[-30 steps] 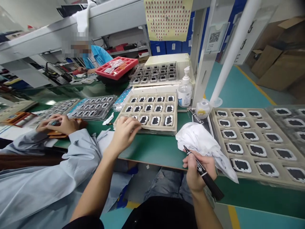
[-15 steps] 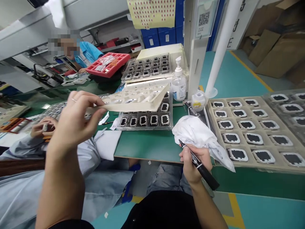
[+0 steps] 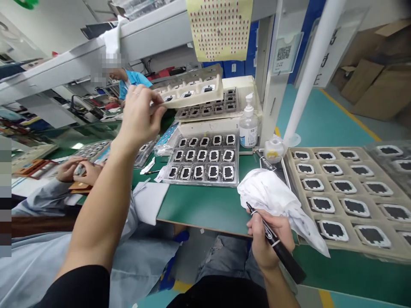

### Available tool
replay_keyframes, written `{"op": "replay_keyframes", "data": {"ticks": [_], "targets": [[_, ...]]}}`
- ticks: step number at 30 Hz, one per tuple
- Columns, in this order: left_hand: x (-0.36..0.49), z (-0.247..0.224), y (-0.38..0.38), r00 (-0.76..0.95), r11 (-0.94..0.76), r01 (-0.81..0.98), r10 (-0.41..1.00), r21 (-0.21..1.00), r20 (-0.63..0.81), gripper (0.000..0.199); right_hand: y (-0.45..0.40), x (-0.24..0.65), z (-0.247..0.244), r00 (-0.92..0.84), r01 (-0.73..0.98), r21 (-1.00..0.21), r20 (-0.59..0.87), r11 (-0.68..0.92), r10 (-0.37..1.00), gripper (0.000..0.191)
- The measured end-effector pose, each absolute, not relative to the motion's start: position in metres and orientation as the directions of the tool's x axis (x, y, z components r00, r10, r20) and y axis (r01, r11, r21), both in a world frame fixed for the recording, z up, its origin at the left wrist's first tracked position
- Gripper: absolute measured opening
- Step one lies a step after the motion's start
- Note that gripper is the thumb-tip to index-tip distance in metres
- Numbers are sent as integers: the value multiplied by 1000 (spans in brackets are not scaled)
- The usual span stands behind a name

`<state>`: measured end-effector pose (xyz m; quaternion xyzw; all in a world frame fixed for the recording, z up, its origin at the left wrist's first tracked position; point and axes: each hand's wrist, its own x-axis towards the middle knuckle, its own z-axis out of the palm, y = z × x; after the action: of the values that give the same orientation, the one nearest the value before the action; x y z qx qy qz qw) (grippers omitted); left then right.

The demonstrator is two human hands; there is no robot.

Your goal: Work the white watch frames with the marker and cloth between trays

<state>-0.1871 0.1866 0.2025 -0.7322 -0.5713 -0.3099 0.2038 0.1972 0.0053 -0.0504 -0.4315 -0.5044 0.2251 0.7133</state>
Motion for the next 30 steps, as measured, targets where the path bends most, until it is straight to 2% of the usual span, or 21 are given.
{"op": "replay_keyframes", "data": {"ticks": [3, 8, 13, 19, 24, 27, 30], "targets": [[-174, 195, 257, 58, -218, 963, 744, 160, 666, 37, 6, 198, -49, 353, 89, -823, 553, 561, 755, 16], [-142, 165, 331, 158, -287, 948, 802, 140, 576, 11, 6, 198, -40, 359, 192, -815, 577, 547, 734, 16], [-131, 134, 342, 217, -321, 939, 835, 126, 506, 20, 4, 198, -34, 362, 251, -807, 591, 535, 721, 12], [-148, 120, 317, 177, -251, 964, 852, 88, 493, 21, 2, 199, -42, 353, 229, -819, 573, 526, 739, 13], [-149, 118, 328, 78, -230, 947, 842, 226, 534, 8, 2, 198, -41, 366, 91, -852, 510, 516, 778, 16], [-144, 116, 338, 9, -223, 918, 838, 327, 546, 9, 2, 197, -36, 416, 46, -878, 451, 477, 790, 15], [-144, 114, 335, 13, -282, 871, 832, 403, 554, 12, 3, 196, -34, 421, 21, -887, 426, 461, 801, 12]]}}
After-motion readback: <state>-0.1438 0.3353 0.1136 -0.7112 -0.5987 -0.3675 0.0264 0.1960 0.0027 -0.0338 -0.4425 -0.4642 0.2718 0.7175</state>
